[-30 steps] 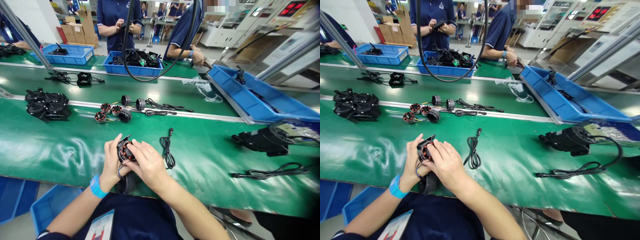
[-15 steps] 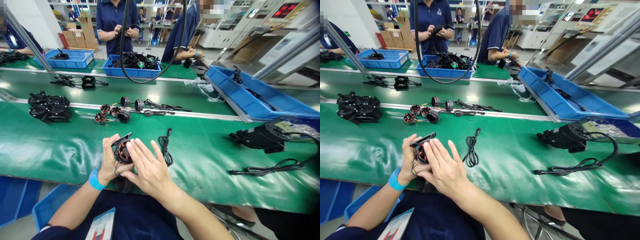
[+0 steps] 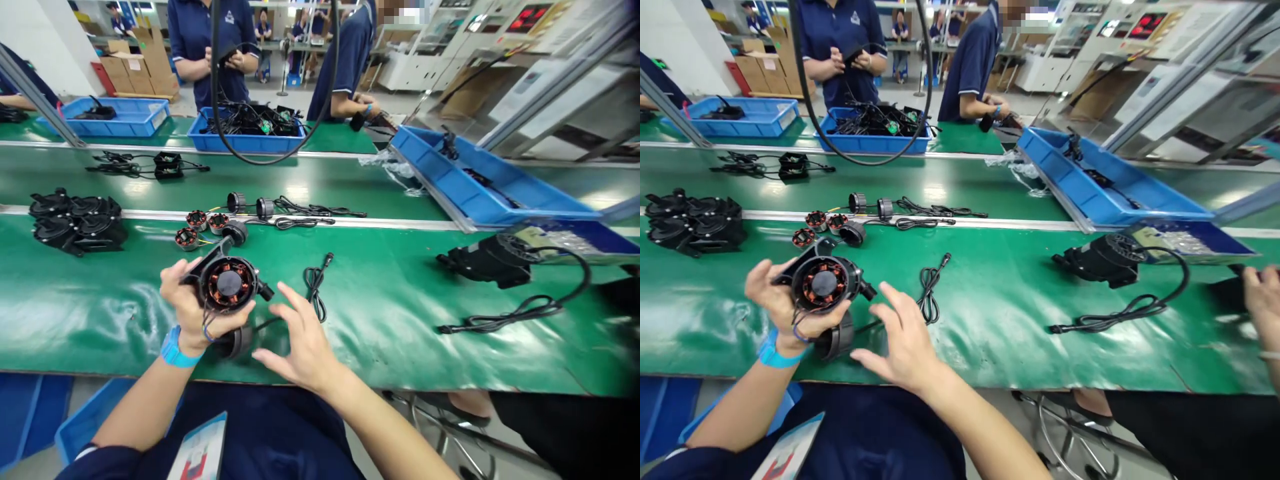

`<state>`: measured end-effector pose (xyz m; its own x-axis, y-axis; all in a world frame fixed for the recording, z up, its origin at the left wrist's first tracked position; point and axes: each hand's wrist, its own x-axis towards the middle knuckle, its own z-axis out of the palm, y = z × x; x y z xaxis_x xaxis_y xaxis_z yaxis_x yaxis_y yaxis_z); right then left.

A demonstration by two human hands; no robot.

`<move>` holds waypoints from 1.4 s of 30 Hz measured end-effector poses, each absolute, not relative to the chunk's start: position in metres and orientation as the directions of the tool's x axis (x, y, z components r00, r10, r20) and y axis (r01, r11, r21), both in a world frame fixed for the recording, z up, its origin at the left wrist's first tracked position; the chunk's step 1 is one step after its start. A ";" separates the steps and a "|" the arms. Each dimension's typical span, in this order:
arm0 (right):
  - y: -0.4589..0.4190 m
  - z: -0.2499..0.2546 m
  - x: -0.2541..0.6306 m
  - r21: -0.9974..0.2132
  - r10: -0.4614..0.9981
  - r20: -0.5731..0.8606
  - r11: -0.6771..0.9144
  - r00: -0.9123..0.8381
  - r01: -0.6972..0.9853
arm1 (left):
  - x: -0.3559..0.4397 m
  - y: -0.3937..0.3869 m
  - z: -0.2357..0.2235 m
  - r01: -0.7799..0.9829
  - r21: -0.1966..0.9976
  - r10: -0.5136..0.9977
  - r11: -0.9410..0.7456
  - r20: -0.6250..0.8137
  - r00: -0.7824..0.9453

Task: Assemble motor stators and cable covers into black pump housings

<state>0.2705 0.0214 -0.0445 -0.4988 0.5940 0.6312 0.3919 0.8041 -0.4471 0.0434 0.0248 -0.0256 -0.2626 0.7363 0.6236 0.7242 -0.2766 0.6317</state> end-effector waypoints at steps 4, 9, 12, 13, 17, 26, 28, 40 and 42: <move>0.013 -0.081 0.285 -0.420 0.623 0.312 0.767 -0.717 0.485 | 0.029 0.031 -0.041 0.770 0.607 0.804 -0.196 0.549 -0.228; -0.014 -0.076 0.280 -0.796 0.676 0.370 0.585 -0.637 0.157 | 0.038 0.022 -0.024 0.869 0.410 0.619 -0.276 0.768 -0.166; -0.031 -0.072 0.247 -0.982 0.435 0.107 -0.093 -0.894 -0.163 | 0.054 0.023 0.012 0.912 0.251 0.416 -0.325 0.904 -0.101; -0.034 -0.075 0.234 -0.931 0.364 0.090 -0.299 -0.927 -0.208 | 0.057 0.024 0.023 0.924 0.209 0.348 -0.321 0.933 -0.090; -0.035 -0.089 0.202 -0.780 0.669 0.200 -0.333 -0.716 -0.529 | 0.059 0.023 0.046 0.965 0.100 0.206 -0.242 0.977 -0.050; 0.005 -0.006 0.226 -0.889 0.953 0.250 0.155 -0.171 -0.432 | 0.081 -0.014 -0.014 0.790 0.554 0.727 -0.261 0.652 -0.217; 0.021 0.002 0.225 -0.912 0.964 0.246 0.195 -0.102 -0.361 | 0.087 -0.020 -0.028 0.734 0.639 0.803 -0.228 0.550 -0.229; 0.097 -0.024 0.256 -0.938 0.809 0.338 0.330 -0.481 -0.105 | 0.073 -0.029 -0.047 0.724 0.627 0.850 -0.287 0.515 -0.109; 0.102 -0.021 0.258 -0.927 0.739 0.348 0.363 -0.578 -0.095 | 0.069 -0.031 -0.050 0.698 0.649 0.867 -0.304 0.491 -0.079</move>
